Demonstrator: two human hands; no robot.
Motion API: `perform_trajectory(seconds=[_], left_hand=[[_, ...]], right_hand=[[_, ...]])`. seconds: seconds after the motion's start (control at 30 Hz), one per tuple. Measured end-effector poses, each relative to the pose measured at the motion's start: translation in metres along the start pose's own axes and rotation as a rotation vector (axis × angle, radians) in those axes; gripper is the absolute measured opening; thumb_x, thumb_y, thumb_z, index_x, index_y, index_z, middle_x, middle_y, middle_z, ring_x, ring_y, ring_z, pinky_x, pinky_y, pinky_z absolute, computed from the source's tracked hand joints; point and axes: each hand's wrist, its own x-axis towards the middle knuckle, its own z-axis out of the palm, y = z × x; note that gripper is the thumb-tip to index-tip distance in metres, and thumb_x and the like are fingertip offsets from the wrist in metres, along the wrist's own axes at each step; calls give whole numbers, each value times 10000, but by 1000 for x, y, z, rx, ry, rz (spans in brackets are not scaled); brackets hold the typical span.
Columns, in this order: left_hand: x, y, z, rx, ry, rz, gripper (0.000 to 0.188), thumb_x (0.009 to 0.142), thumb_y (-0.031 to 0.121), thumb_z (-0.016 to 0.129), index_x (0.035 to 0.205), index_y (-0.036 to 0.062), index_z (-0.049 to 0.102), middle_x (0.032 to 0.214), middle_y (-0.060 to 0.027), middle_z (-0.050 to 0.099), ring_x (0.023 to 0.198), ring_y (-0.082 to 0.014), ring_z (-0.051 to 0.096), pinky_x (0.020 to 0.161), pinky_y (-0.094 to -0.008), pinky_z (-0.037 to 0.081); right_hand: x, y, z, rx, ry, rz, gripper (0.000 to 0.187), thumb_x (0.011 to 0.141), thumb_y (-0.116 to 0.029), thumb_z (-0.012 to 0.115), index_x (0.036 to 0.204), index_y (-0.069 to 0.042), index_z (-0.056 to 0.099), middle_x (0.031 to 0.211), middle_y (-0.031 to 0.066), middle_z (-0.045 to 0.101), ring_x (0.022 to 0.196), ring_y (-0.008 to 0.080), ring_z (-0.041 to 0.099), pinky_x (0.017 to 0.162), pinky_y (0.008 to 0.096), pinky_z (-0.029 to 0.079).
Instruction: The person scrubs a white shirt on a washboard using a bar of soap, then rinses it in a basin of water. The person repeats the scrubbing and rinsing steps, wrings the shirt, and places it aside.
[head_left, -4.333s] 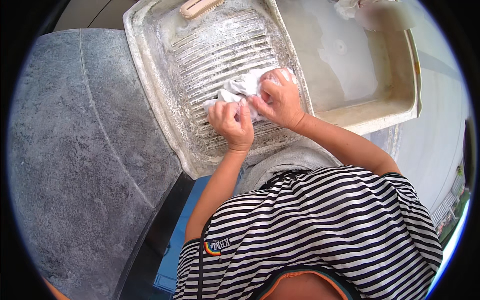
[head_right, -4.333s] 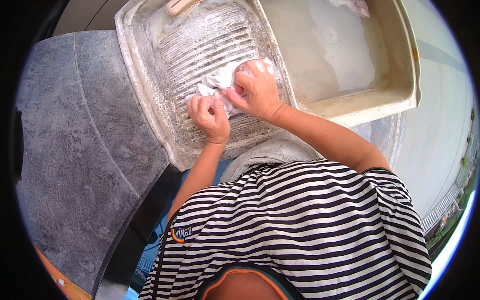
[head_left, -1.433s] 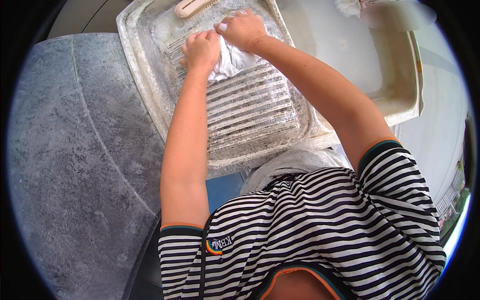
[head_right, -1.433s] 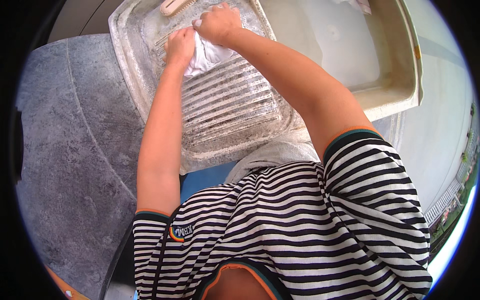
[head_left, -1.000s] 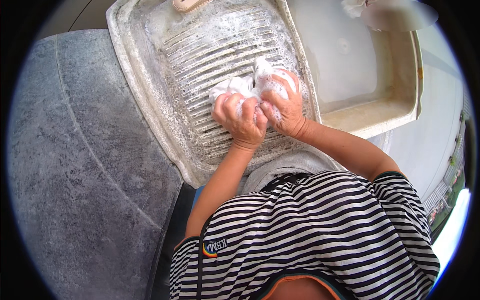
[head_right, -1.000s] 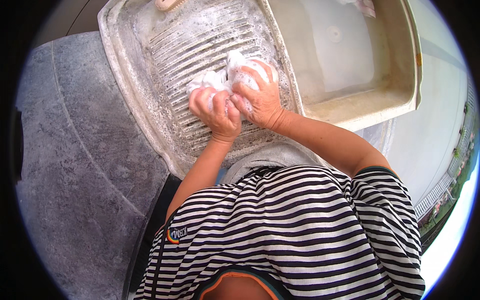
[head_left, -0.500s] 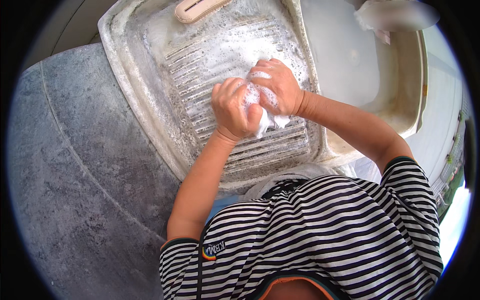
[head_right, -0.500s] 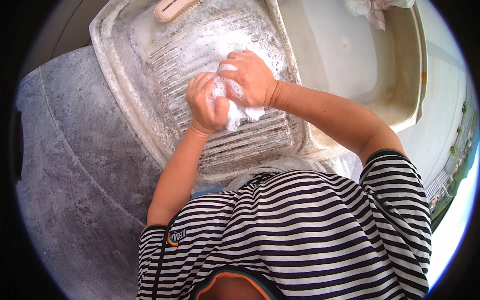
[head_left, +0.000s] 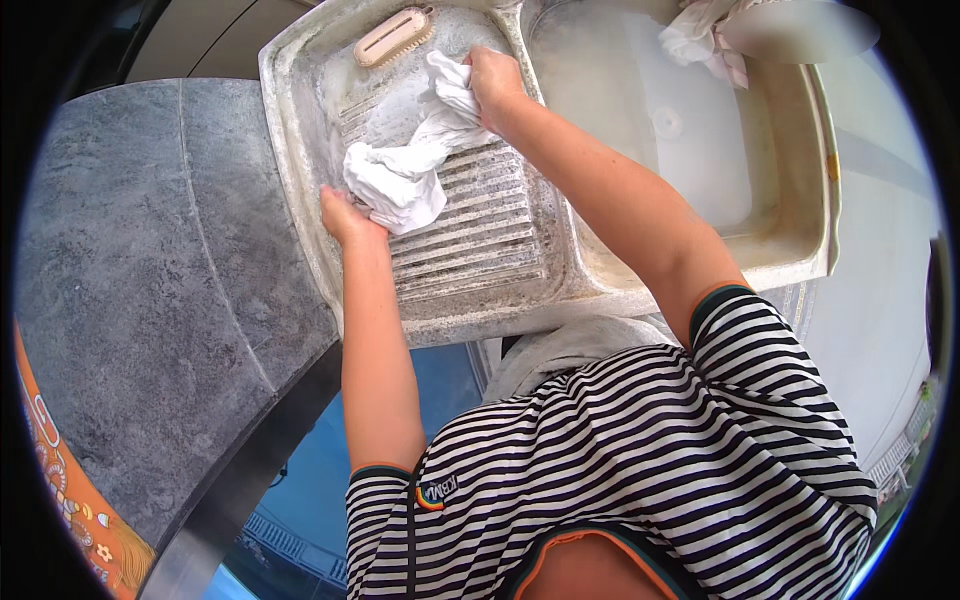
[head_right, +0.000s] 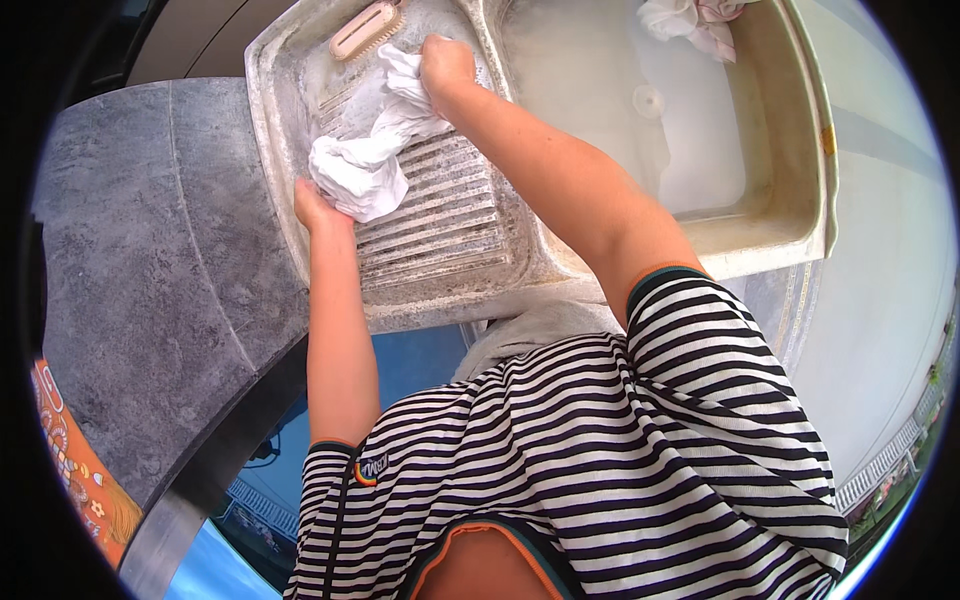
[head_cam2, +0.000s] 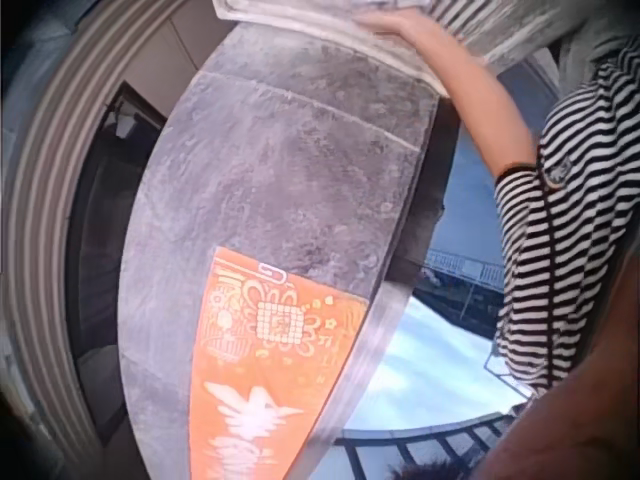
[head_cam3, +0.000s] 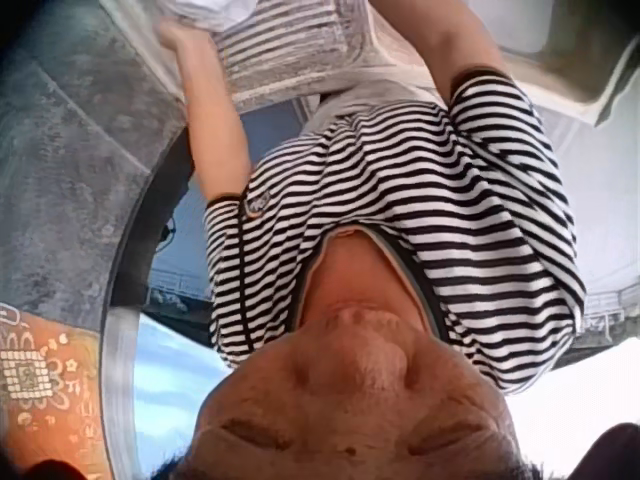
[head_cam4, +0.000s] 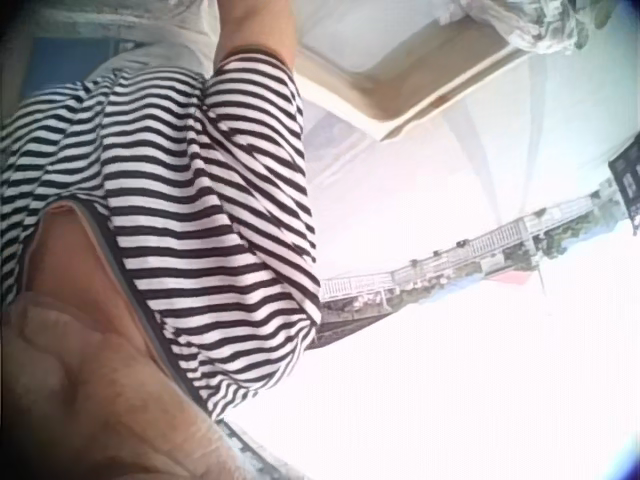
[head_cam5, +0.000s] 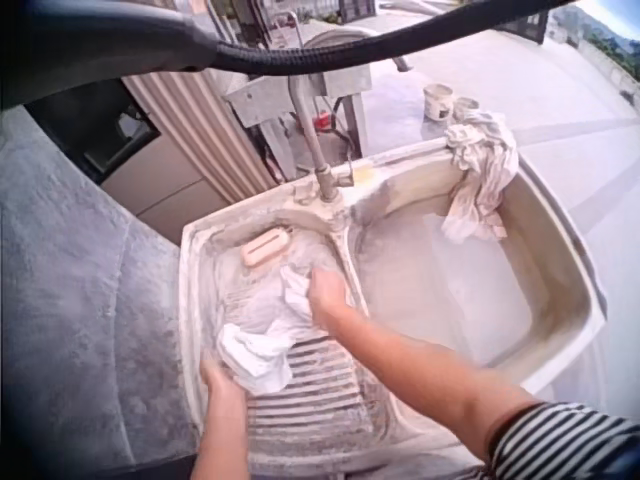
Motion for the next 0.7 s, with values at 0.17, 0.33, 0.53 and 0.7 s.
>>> perform_trajectory(seconds=[0.17,0.33,0.53,0.7], left_hand=[[-54,50,-49,-15,4,299,485,1035,410,436,934,-42,576,972,-168,661,869,-282,645,800,-432,512],[-98,-1,-105,1233,-74,738,425,936,328,652,661,17,567,700,-70,603,650,-245,573,617,-391,434],[-132,16,-47,1077,25,1148,177,853,224,728,891,59,679,879,-102,619,909,-310,598,792,-426,462],[-77,-3,32,1321,-155,1076,369,860,259,708,1177,85,634,1176,-163,576,1093,-338,570,944,-442,459]], right_hand=[[91,-72,-28,-289,-247,-1065,412,968,-356,511,1117,3,648,1079,206,652,1076,324,596,967,401,448],[76,-112,-133,-659,-251,-905,386,936,-365,572,1063,-24,702,950,147,686,948,237,641,862,333,479],[145,-48,-401,-360,365,-157,435,974,-392,521,1197,-47,663,1205,128,680,1113,243,633,943,364,483],[84,-32,-255,634,-359,434,385,1009,-339,484,1167,-4,589,1264,140,601,1214,364,537,1041,470,444]])
